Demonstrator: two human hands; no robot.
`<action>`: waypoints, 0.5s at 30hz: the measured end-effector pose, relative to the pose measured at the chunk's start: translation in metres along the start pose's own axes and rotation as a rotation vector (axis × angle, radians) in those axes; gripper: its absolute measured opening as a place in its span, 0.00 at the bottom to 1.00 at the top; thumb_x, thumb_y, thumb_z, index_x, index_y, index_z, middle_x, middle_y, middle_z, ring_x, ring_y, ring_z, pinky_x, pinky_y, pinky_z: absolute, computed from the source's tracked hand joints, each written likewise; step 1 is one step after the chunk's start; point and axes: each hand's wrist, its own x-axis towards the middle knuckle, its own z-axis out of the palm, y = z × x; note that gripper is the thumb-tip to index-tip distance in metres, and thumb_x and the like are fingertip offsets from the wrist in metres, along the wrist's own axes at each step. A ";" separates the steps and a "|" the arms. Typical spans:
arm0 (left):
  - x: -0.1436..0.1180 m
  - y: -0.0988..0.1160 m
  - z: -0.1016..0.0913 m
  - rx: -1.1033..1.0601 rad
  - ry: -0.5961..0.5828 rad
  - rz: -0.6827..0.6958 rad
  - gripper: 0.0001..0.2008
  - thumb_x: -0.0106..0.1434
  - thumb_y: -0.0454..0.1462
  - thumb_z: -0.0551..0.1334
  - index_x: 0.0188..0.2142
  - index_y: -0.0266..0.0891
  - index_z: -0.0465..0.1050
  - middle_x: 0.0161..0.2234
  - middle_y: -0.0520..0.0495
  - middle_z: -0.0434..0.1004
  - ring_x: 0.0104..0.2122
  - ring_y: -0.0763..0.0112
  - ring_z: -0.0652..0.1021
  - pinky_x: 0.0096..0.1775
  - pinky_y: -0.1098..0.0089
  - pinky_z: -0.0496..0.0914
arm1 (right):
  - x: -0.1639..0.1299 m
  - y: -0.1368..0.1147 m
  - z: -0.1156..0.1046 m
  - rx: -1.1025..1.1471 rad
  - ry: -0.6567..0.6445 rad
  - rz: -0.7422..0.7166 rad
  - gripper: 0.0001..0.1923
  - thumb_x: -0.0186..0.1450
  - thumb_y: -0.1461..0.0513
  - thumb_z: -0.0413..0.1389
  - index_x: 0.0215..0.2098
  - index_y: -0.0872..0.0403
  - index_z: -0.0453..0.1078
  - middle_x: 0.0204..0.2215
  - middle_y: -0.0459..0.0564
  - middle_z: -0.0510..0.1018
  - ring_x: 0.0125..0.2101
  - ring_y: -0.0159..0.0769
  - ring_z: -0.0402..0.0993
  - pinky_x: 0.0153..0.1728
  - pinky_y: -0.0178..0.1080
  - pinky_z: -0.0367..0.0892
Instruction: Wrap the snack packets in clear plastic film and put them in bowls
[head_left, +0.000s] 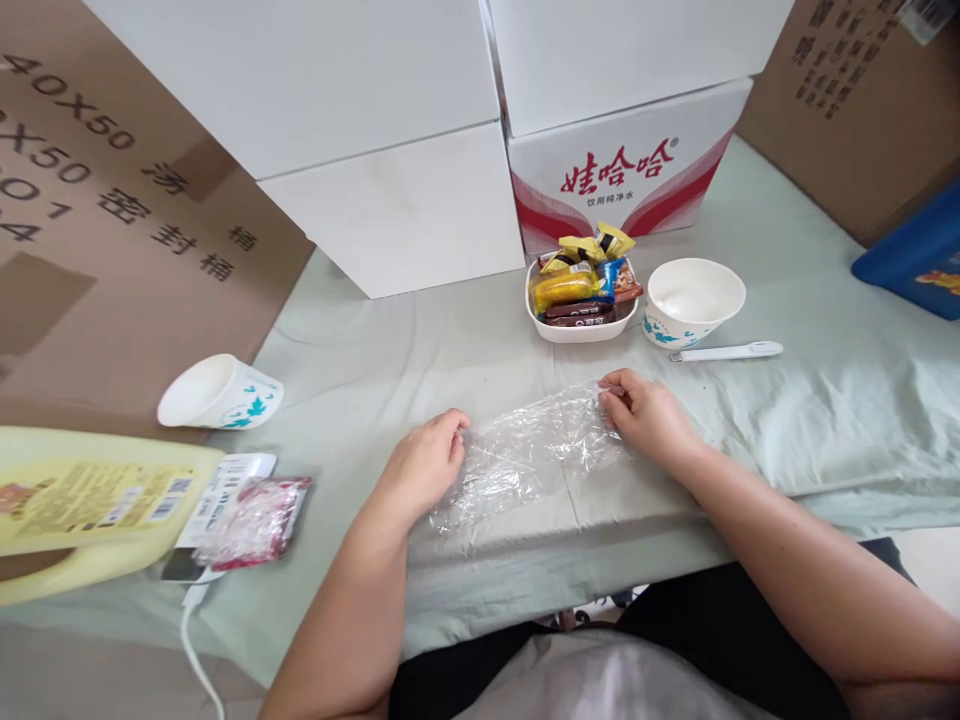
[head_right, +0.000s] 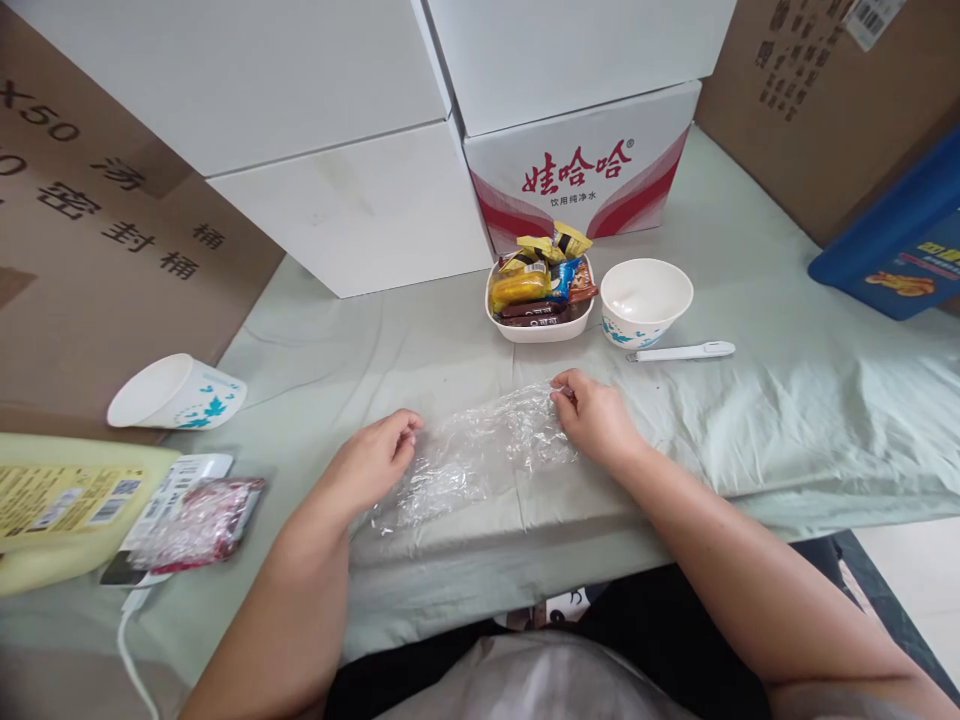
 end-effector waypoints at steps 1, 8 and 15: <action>0.000 0.001 0.001 0.026 -0.011 -0.009 0.14 0.63 0.32 0.50 0.44 0.43 0.69 0.36 0.48 0.79 0.35 0.64 0.78 0.34 0.67 0.67 | -0.001 -0.001 0.001 -0.069 0.032 -0.025 0.12 0.67 0.59 0.49 0.46 0.52 0.68 0.30 0.49 0.81 0.34 0.40 0.79 0.37 0.40 0.71; -0.001 0.003 0.003 0.129 0.065 0.033 0.13 0.61 0.30 0.54 0.43 0.41 0.71 0.41 0.44 0.77 0.39 0.59 0.78 0.38 0.63 0.70 | -0.003 0.001 0.007 -0.427 0.084 -0.108 0.18 0.69 0.58 0.46 0.54 0.55 0.67 0.41 0.55 0.81 0.36 0.45 0.78 0.31 0.41 0.66; -0.015 0.039 0.025 0.090 0.314 0.444 0.13 0.67 0.39 0.57 0.50 0.39 0.71 0.50 0.40 0.75 0.53 0.55 0.73 0.54 0.55 0.67 | -0.004 0.003 0.010 -0.496 0.076 -0.140 0.18 0.70 0.58 0.46 0.54 0.53 0.67 0.45 0.54 0.79 0.35 0.43 0.78 0.29 0.40 0.64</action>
